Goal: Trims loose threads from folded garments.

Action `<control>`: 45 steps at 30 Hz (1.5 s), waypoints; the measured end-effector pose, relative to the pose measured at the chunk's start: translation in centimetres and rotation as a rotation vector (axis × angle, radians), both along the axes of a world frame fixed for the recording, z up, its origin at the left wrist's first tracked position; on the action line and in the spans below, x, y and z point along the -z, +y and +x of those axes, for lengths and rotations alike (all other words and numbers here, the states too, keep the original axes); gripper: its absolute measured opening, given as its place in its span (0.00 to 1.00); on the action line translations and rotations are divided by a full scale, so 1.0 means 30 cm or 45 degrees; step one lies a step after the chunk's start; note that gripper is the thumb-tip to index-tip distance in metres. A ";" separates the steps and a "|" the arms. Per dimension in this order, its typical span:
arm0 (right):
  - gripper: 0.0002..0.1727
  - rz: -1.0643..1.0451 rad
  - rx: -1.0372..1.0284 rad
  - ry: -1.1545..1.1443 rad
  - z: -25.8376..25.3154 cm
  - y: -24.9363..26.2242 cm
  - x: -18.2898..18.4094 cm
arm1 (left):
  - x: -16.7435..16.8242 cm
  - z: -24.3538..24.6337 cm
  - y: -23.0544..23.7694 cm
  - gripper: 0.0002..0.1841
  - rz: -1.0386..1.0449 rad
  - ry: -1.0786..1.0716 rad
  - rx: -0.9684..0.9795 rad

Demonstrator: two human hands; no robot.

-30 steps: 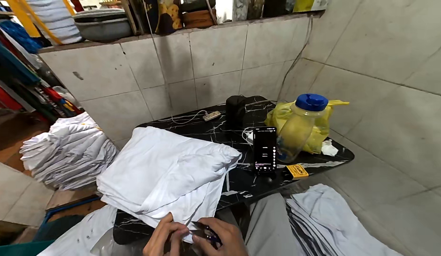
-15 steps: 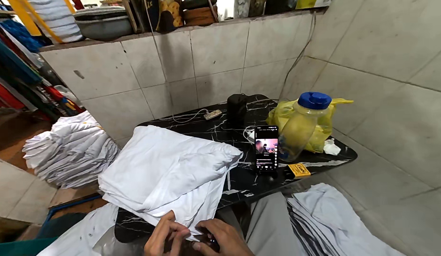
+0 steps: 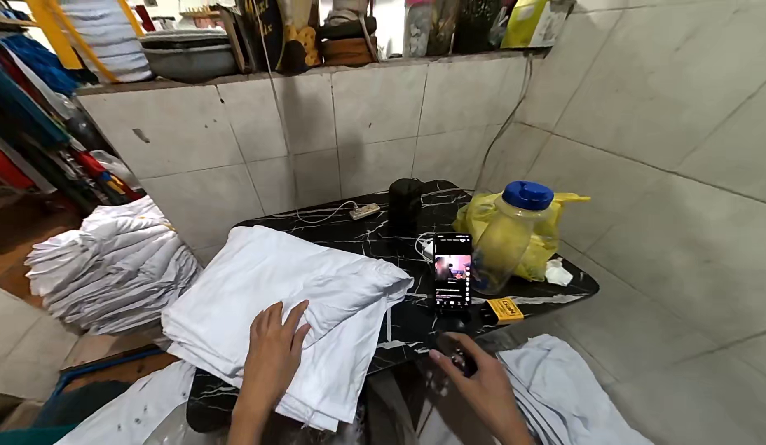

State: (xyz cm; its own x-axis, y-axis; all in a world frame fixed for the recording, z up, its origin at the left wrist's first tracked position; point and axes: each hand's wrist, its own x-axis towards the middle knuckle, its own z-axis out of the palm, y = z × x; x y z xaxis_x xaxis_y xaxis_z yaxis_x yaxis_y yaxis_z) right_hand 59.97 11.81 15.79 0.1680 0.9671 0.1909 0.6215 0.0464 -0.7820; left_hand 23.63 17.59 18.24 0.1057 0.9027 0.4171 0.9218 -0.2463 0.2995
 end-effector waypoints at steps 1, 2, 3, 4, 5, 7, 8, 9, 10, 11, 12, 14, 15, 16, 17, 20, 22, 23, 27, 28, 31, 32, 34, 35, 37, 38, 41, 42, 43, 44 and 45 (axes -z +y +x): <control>0.31 0.038 0.102 0.007 0.018 0.016 0.001 | -0.003 0.010 0.004 0.21 0.036 -0.025 -0.044; 0.31 0.109 0.180 0.018 0.033 0.029 0.006 | -0.013 0.024 -0.005 0.20 0.118 -0.091 -0.068; 0.29 0.211 0.237 0.013 0.045 0.040 0.013 | -0.023 0.039 -0.023 0.20 0.226 -0.145 -0.086; 0.25 0.304 0.264 0.013 0.052 0.050 0.017 | -0.031 0.054 -0.046 0.20 0.342 -0.178 -0.101; 0.25 0.370 0.276 0.015 0.057 0.061 0.016 | -0.035 0.069 -0.073 0.17 0.445 -0.206 -0.100; 0.35 0.439 0.274 0.018 0.058 0.080 0.002 | -0.030 0.091 -0.141 0.12 0.506 -0.263 0.007; 0.39 0.448 0.254 0.022 0.060 0.091 -0.004 | -0.021 0.094 -0.178 0.12 0.428 -0.269 0.107; 0.42 0.452 0.242 0.026 0.061 0.101 -0.009 | -0.009 0.092 -0.210 0.13 0.299 -0.256 0.218; 0.44 0.454 0.235 0.021 0.062 0.111 -0.013 | 0.004 0.083 -0.234 0.16 0.139 -0.230 0.331; 0.46 0.462 0.226 0.004 0.062 0.121 -0.015 | 0.021 0.069 -0.249 0.20 -0.018 -0.224 0.432; 0.47 0.468 0.217 -0.023 0.062 0.130 -0.015 | 0.040 0.050 -0.260 0.25 -0.133 -0.237 0.500; 0.49 0.470 0.192 -0.072 0.060 0.145 -0.012 | 0.077 0.007 -0.277 0.30 -0.193 -0.255 0.542; 0.49 0.471 0.180 -0.089 0.058 0.152 -0.007 | 0.090 -0.010 -0.282 0.30 -0.182 -0.277 0.545; 0.49 0.461 0.169 -0.107 0.057 0.158 -0.001 | 0.102 -0.021 -0.285 0.27 -0.157 -0.313 0.544; 0.49 0.449 0.162 -0.125 0.055 0.164 0.004 | 0.115 -0.027 -0.286 0.25 -0.131 -0.357 0.539; 0.49 0.436 0.156 -0.171 0.049 0.180 0.014 | 0.142 -0.020 -0.283 0.22 -0.053 -0.397 0.514; 0.50 0.453 0.166 -0.197 0.047 0.188 0.014 | 0.154 -0.012 -0.281 0.21 -0.007 -0.403 0.497; 0.51 0.464 0.173 -0.207 0.047 0.189 0.011 | 0.158 -0.008 -0.282 0.22 0.008 -0.417 0.489; 0.51 0.463 0.177 -0.226 0.045 0.192 0.002 | 0.173 -0.001 -0.283 0.23 0.046 -0.463 0.477; 0.51 0.454 0.174 -0.222 0.044 0.189 0.001 | 0.175 0.002 -0.285 0.22 0.049 -0.471 0.475; 0.53 0.427 0.174 -0.175 0.034 0.170 -0.003 | 0.183 0.013 -0.289 0.19 0.070 -0.517 0.469; 0.53 0.424 0.176 -0.152 0.031 0.164 -0.005 | 0.185 0.018 -0.288 0.18 0.086 -0.537 0.464; 0.53 0.437 0.178 -0.127 0.023 0.150 -0.001 | 0.193 0.026 -0.290 0.16 0.117 -0.577 0.460; 0.52 0.452 0.179 -0.125 0.019 0.142 0.003 | 0.199 0.029 -0.290 0.15 0.138 -0.604 0.462; 0.51 0.486 0.177 -0.127 0.009 0.120 0.012 | 0.213 0.034 -0.288 0.11 0.185 -0.680 0.473; 0.51 0.490 0.174 -0.130 0.006 0.107 0.016 | 0.219 0.035 -0.286 0.10 0.205 -0.714 0.479; 0.52 0.472 0.171 -0.126 0.002 0.072 0.017 | 0.225 0.033 -0.281 0.08 0.233 -0.732 0.491; 0.52 0.474 0.167 -0.122 0.003 0.065 0.017 | 0.226 0.028 -0.280 0.10 0.223 -0.706 0.501; 0.51 0.481 0.167 -0.118 0.006 0.059 0.018 | 0.227 0.020 -0.279 0.12 0.207 -0.681 0.520; 0.51 0.479 0.169 -0.114 0.009 0.052 0.018 | 0.228 0.012 -0.278 0.15 0.192 -0.669 0.541; 0.51 0.476 0.172 -0.116 0.013 0.046 0.018 | 0.229 0.007 -0.277 0.16 0.185 -0.672 0.560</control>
State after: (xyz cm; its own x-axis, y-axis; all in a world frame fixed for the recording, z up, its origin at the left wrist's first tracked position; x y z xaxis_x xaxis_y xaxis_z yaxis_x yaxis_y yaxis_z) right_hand 60.36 13.18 15.25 0.2550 0.7985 0.5453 0.7074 0.2304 -0.6682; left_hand 23.85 9.28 11.37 0.1980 0.7538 0.6266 0.4678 -0.6344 0.6154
